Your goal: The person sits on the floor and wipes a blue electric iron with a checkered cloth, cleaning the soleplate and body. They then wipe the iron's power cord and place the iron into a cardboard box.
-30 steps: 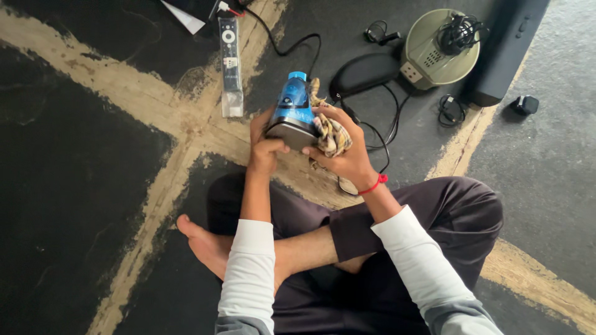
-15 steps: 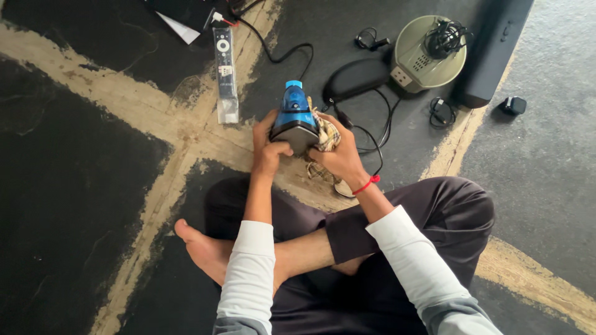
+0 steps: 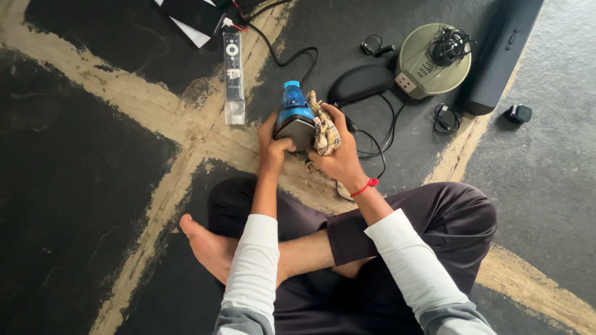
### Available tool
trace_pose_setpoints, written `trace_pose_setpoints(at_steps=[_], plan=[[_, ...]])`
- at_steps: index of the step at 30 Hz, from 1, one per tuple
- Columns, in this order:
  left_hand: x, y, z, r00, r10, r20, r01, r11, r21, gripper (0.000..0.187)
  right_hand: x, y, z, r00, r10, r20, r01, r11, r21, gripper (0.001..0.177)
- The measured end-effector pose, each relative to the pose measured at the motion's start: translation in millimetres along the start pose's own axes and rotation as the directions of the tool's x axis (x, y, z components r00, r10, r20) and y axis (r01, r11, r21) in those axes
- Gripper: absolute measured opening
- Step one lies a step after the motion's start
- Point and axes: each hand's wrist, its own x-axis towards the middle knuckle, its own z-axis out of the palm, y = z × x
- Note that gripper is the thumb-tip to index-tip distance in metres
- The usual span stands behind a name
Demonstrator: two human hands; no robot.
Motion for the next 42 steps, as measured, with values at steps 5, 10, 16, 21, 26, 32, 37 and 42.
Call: trace_pose_setpoints(at_steps=[5, 10, 16, 21, 26, 32, 37, 42], plan=[[6, -11, -6, 0.999, 0.008, 0.031, -0.01, 0.999, 0.049, 0.046, 1, 15, -4, 0.992, 0.096, 0.078, -0.09, 0.992, -0.083, 0.075], [12, -24, -7, 1.0, 0.027, -0.008, -0.027, 0.999, 0.031, 0.047, 1, 26, -3, 0.977, 0.193, 0.091, -0.179, 0.973, -0.146, 0.076], [18, -31, -6, 0.993, -0.061, -0.102, 0.066, 0.997, 0.042, 0.066, -10, 34, -6, 0.974, 0.214, 0.072, -0.216, 0.976, 0.023, 0.069], [22, -39, -8, 0.979, 0.039, -0.199, 0.0, 0.982, 0.191, 0.084, -26, 41, -23, 0.992, 0.128, 0.006, -0.122, 0.933, 0.337, 0.056], [4, -35, 4, 0.939, 0.103, -0.327, -0.003, 0.956, 0.292, 0.078, -31, 31, -39, 0.941, 0.316, -0.12, -0.196, 0.799, 0.568, 0.035], [-18, -18, 14, 0.863, 0.32, -0.391, -0.156, 0.905, 0.397, 0.07, -39, -32, -59, 0.951, 0.222, -0.215, -0.099, 0.878, 0.469, 0.037], [-59, 37, 41, 0.892, 0.331, -0.308, -0.195, 0.896, 0.398, 0.069, -68, -90, -79, 0.98, 0.112, -0.164, -0.046, 0.931, 0.362, 0.033], [-91, 70, 42, 0.931, 0.311, -0.189, -0.211, 0.884, 0.417, 0.065, -107, -124, -93, 0.987, -0.013, -0.159, 0.054, 0.965, 0.256, 0.039]])
